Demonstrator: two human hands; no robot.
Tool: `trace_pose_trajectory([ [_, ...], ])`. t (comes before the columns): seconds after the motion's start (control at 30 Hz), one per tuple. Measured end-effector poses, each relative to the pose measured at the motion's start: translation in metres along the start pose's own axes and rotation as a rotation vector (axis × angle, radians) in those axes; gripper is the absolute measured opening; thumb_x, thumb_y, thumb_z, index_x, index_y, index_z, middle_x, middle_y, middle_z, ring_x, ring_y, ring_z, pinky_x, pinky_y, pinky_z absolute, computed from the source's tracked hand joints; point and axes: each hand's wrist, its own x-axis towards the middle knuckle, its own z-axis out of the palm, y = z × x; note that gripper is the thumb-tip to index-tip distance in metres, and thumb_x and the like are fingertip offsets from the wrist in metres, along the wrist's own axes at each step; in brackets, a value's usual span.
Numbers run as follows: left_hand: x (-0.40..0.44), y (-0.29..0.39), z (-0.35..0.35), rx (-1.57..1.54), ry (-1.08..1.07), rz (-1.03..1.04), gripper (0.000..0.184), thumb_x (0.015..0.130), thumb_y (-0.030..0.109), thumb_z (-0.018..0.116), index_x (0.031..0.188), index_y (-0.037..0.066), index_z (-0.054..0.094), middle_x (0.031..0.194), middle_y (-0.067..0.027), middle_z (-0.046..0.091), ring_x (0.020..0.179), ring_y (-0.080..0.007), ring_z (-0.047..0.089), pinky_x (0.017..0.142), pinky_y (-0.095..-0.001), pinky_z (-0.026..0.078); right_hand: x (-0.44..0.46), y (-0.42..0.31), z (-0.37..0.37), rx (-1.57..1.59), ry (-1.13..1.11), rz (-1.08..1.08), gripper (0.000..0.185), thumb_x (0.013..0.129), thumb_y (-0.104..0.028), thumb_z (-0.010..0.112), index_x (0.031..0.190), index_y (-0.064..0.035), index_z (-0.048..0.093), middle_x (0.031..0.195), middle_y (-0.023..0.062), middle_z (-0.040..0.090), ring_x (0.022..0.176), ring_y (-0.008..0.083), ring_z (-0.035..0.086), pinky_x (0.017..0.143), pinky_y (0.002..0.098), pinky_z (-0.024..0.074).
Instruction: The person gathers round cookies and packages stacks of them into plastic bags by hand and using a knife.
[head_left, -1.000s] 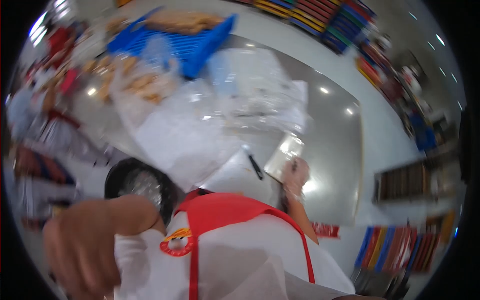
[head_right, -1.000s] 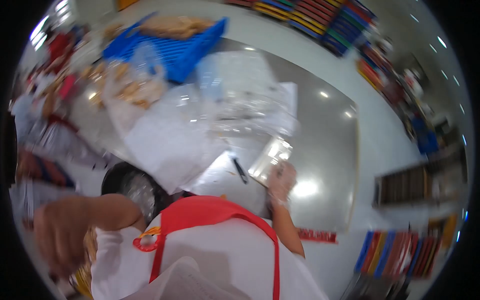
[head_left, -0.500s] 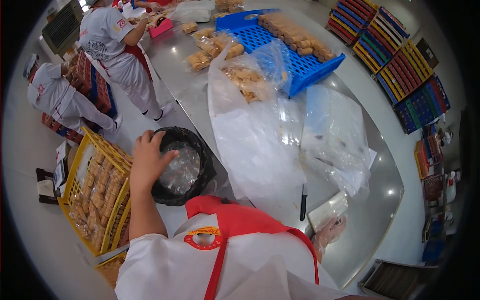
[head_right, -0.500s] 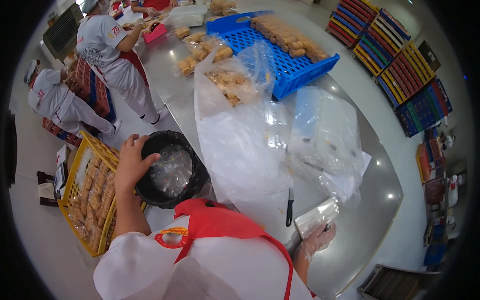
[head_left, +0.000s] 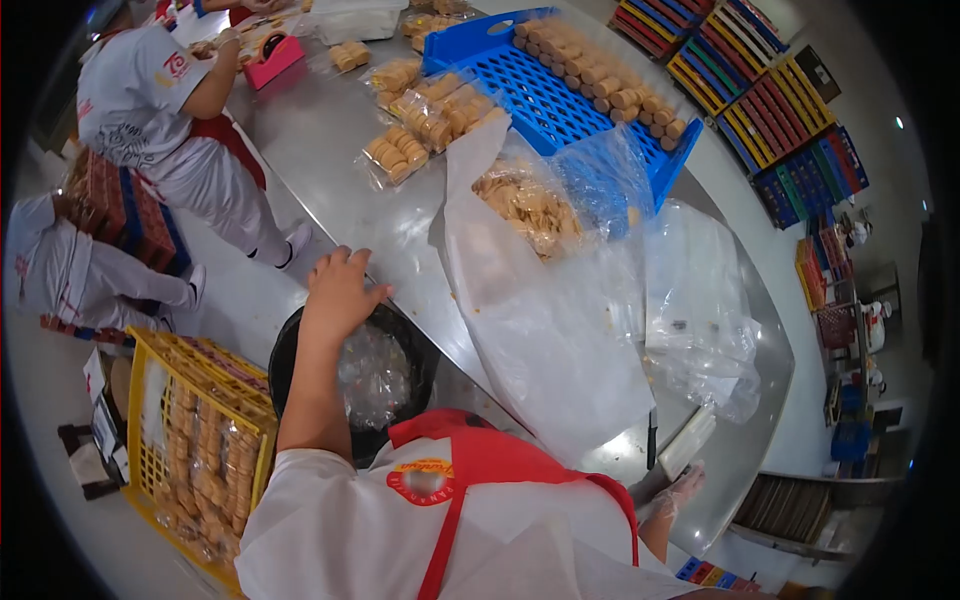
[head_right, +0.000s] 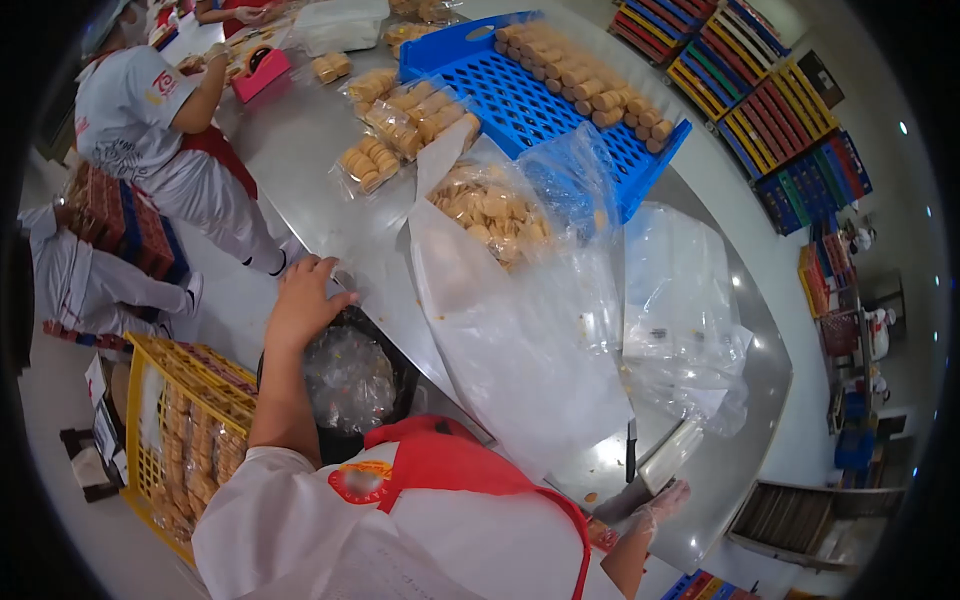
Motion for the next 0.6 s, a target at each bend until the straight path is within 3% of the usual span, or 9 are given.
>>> trace_pose_trajectory([
  [0.17, 0.044, 0.007, 0.006, -0.073, -0.051, 0.115, 0.055, 0.078, 0.031, 0.075, 0.123, 0.004, 0.061, 0.121, -0.0172, 0.059, 0.115, -0.0390, 0.053, 0.097, -0.0479, 0.042, -0.041, -0.040, -0.010, 0.078, 0.024, 0.158, 0.051, 0.100, -0.042, 0.051, 0.118, 0.0055, 0.057, 0.107, 0.0177, 0.062, 0.094, 0.0275, 0.061, 0.084, 0.0388, 0.0501],
  [0.27, 0.070, 0.000, 0.016, -0.321, -0.010, 0.175, 0.050, 0.078, 0.027, 0.075, 0.120, 0.003, 0.062, 0.122, -0.0176, 0.059, 0.117, -0.0404, 0.053, 0.097, -0.0459, 0.044, -0.046, -0.037, -0.012, 0.122, 0.027, 0.130, 0.049, 0.099, -0.041, 0.051, 0.113, 0.0050, 0.058, 0.101, 0.0161, 0.063, 0.089, 0.0261, 0.062, 0.079, 0.0377, 0.0511],
  [0.37, 0.104, -0.013, 0.029, -0.487, 0.223, 0.088, 0.058, 0.075, 0.026, 0.079, 0.124, 0.003, 0.059, 0.124, -0.0205, 0.057, 0.118, -0.0413, 0.052, 0.098, -0.0444, 0.045, -0.028, 0.003, -0.013, 0.195, -0.003, 0.118, 0.053, 0.099, -0.045, 0.051, 0.114, 0.0049, 0.060, 0.098, 0.0168, 0.064, 0.094, 0.0269, 0.061, 0.085, 0.0375, 0.0480],
  [0.47, 0.145, -0.013, 0.028, -0.373, 0.453, 0.009, 0.079, 0.068, 0.029, 0.083, 0.135, 0.005, 0.050, 0.132, -0.0230, 0.052, 0.122, -0.0401, 0.050, 0.102, -0.0433, 0.043, -0.031, -0.011, -0.010, 0.260, 0.022, 0.196, 0.047, 0.098, -0.042, 0.052, 0.105, 0.0038, 0.060, 0.093, 0.0137, 0.064, 0.084, 0.0236, 0.061, 0.076, 0.0371, 0.0501],
  [0.57, 0.177, -0.012, 0.039, -0.062, 0.408, 0.049, 0.091, 0.062, 0.028, 0.087, 0.140, 0.006, 0.045, 0.136, -0.0248, 0.048, 0.124, -0.0399, 0.048, 0.105, -0.0437, 0.042, -0.046, -0.025, -0.006, 0.172, 0.076, 0.022, 0.043, 0.098, -0.039, 0.052, 0.098, 0.0028, 0.061, 0.090, 0.0112, 0.062, 0.080, 0.0215, 0.058, 0.074, 0.0354, 0.0481],
  [0.6, 0.184, -0.014, 0.041, -0.110, 0.349, 0.057, 0.091, 0.062, 0.027, 0.087, 0.140, 0.006, 0.045, 0.135, -0.0240, 0.048, 0.124, -0.0399, 0.048, 0.105, -0.0441, 0.042, -0.048, -0.027, -0.007, 0.140, 0.078, -0.013, 0.042, 0.098, -0.039, 0.052, 0.096, 0.0025, 0.061, 0.089, 0.0104, 0.061, 0.079, 0.0210, 0.057, 0.074, 0.0350, 0.0475],
])
